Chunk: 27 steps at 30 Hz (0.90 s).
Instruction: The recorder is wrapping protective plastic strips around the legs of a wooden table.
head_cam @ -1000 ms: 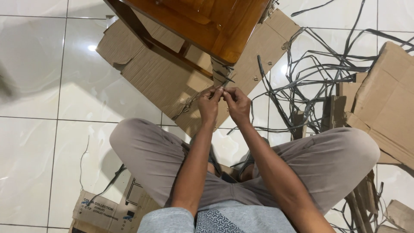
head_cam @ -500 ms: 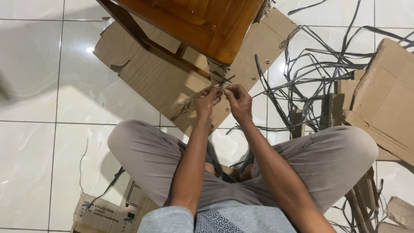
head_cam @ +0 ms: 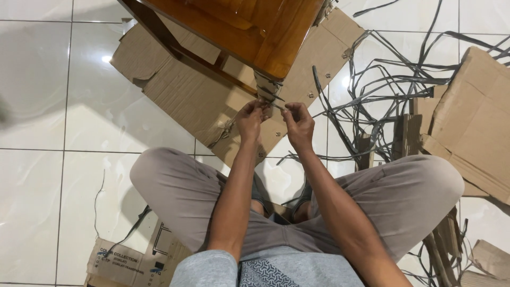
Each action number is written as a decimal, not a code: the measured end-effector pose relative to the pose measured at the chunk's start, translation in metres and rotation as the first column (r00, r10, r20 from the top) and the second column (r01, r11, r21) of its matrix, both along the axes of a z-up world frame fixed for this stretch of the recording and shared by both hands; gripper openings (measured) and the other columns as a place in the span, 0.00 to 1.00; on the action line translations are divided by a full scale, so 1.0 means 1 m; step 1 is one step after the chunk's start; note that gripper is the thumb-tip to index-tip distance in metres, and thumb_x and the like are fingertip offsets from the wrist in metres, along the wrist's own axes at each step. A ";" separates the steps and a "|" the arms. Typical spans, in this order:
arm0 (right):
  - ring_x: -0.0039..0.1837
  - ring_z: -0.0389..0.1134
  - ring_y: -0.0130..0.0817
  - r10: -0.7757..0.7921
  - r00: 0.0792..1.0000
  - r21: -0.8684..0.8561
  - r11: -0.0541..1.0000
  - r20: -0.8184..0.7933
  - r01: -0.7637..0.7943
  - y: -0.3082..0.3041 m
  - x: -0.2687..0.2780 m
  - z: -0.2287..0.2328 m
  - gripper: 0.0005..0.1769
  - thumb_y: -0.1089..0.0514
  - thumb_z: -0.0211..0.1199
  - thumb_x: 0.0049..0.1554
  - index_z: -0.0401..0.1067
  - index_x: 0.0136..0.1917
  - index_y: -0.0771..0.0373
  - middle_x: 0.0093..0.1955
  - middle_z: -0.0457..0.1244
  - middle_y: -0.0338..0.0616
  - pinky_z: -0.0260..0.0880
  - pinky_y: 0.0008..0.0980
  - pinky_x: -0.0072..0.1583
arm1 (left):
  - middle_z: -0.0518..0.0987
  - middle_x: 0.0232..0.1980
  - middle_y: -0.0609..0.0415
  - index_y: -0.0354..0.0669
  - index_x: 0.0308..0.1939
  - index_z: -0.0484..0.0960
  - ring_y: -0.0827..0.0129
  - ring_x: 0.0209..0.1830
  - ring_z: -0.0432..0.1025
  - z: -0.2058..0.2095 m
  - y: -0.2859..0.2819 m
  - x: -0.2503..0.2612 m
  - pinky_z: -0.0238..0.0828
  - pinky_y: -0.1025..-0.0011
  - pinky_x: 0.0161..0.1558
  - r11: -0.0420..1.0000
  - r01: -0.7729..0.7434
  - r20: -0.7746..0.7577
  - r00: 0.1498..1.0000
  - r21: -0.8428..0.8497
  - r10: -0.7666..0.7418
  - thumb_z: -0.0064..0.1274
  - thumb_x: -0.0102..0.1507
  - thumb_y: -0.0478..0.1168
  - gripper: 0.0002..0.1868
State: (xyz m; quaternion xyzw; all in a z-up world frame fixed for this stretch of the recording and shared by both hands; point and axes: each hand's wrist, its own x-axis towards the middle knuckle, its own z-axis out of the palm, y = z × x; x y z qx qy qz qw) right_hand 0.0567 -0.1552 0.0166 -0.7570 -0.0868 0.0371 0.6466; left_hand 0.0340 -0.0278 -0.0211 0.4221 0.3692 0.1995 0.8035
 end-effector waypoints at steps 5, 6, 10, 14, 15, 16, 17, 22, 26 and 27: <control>0.43 0.67 0.30 -0.032 0.999 -0.010 0.999 0.019 0.033 -0.002 -0.002 0.000 0.08 0.63 0.65 0.63 0.73 0.56 0.64 0.40 0.68 0.45 0.70 0.34 0.50 | 0.83 0.37 0.42 0.30 0.43 0.84 0.64 0.34 0.81 -0.007 -0.001 0.001 0.79 0.73 0.31 0.999 -0.005 0.017 1.000 0.035 0.004 0.52 0.63 0.27 0.07; 0.42 0.67 0.30 -0.044 0.999 -0.014 0.999 0.024 0.044 -0.002 -0.003 0.000 0.08 0.63 0.65 0.63 0.72 0.56 0.63 0.40 0.68 0.46 0.70 0.34 0.50 | 0.83 0.37 0.41 0.30 0.44 0.84 0.65 0.34 0.81 -0.010 -0.001 0.001 0.79 0.73 0.31 0.999 -0.017 0.017 1.000 0.036 0.016 0.53 0.63 0.27 0.08; 0.45 0.70 0.31 -0.097 0.994 -0.052 0.994 0.041 0.099 -0.003 -0.004 -0.009 0.07 0.62 0.64 0.64 0.71 0.55 0.61 0.41 0.69 0.46 0.72 0.35 0.50 | 0.84 0.35 0.41 0.32 0.43 0.85 0.64 0.32 0.82 -0.025 -0.002 0.008 0.80 0.72 0.29 0.999 -0.044 0.049 0.998 0.016 0.043 0.53 0.63 0.28 0.07; 0.45 0.70 0.32 -0.104 0.993 -0.089 0.990 0.051 0.108 -0.007 -0.009 -0.015 0.07 0.58 0.65 0.64 0.71 0.54 0.59 0.41 0.68 0.45 0.72 0.37 0.50 | 0.84 0.37 0.41 0.33 0.44 0.85 0.63 0.33 0.82 -0.014 -0.002 0.005 0.82 0.70 0.33 0.998 -0.054 0.045 0.997 -0.028 0.056 0.54 0.65 0.31 0.06; 0.44 0.70 0.33 -0.090 0.994 -0.113 0.989 0.060 0.097 -0.007 -0.011 -0.016 0.08 0.57 0.65 0.65 0.71 0.55 0.59 0.40 0.68 0.46 0.72 0.38 0.50 | 0.85 0.38 0.42 0.34 0.44 0.85 0.63 0.35 0.82 -0.013 -0.001 0.003 0.83 0.69 0.35 0.999 -0.042 0.040 0.998 -0.028 0.043 0.55 0.66 0.33 0.06; 0.44 0.70 0.33 -0.089 0.994 -0.112 0.989 0.059 0.096 -0.008 -0.011 -0.017 0.08 0.57 0.65 0.65 0.71 0.55 0.59 0.40 0.68 0.46 0.72 0.38 0.50 | 0.85 0.38 0.42 0.34 0.44 0.85 0.63 0.35 0.82 -0.008 -0.002 0.002 0.83 0.69 0.35 0.999 -0.043 0.040 0.998 -0.027 0.044 0.55 0.66 0.33 0.06; 0.45 0.72 0.35 -0.064 0.995 -0.154 0.985 0.075 0.075 -0.008 -0.012 -0.018 0.07 0.56 0.65 0.65 0.72 0.54 0.59 0.40 0.69 0.46 0.73 0.38 0.50 | 0.85 0.39 0.40 0.35 0.45 0.85 0.61 0.37 0.83 -0.003 -0.003 0.001 0.83 0.66 0.36 0.999 -0.051 0.028 0.998 -0.016 0.051 0.57 0.66 0.35 0.07; 0.40 0.73 0.37 0.000 0.987 -0.229 0.973 0.163 0.038 -0.007 -0.019 -0.018 0.06 0.56 0.66 0.64 0.76 0.51 0.60 0.36 0.70 0.46 0.74 0.35 0.46 | 0.84 0.43 0.39 0.35 0.49 0.82 0.57 0.44 0.82 0.020 -0.014 -0.009 0.82 0.60 0.42 0.989 -0.038 0.043 0.999 0.143 0.032 0.59 0.66 0.39 0.12; 0.37 0.73 0.39 0.041 0.977 -0.241 0.970 0.209 0.010 -0.007 -0.023 -0.024 0.05 0.56 0.67 0.64 0.78 0.50 0.59 0.34 0.70 0.47 0.73 0.35 0.42 | 0.85 0.40 0.42 0.36 0.44 0.84 0.58 0.44 0.81 0.021 -0.028 -0.014 0.78 0.57 0.43 0.926 0.103 -0.134 0.989 0.364 -0.057 0.63 0.63 0.45 0.15; 0.36 0.73 0.40 0.057 0.973 -0.260 0.966 0.222 0.003 -0.007 -0.025 -0.024 0.05 0.55 0.67 0.63 0.78 0.49 0.59 0.33 0.70 0.46 0.73 0.36 0.41 | 0.85 0.38 0.42 0.35 0.42 0.85 0.56 0.44 0.81 0.019 -0.031 -0.016 0.76 0.54 0.44 0.897 0.159 -0.207 0.975 0.413 -0.078 0.64 0.62 0.48 0.17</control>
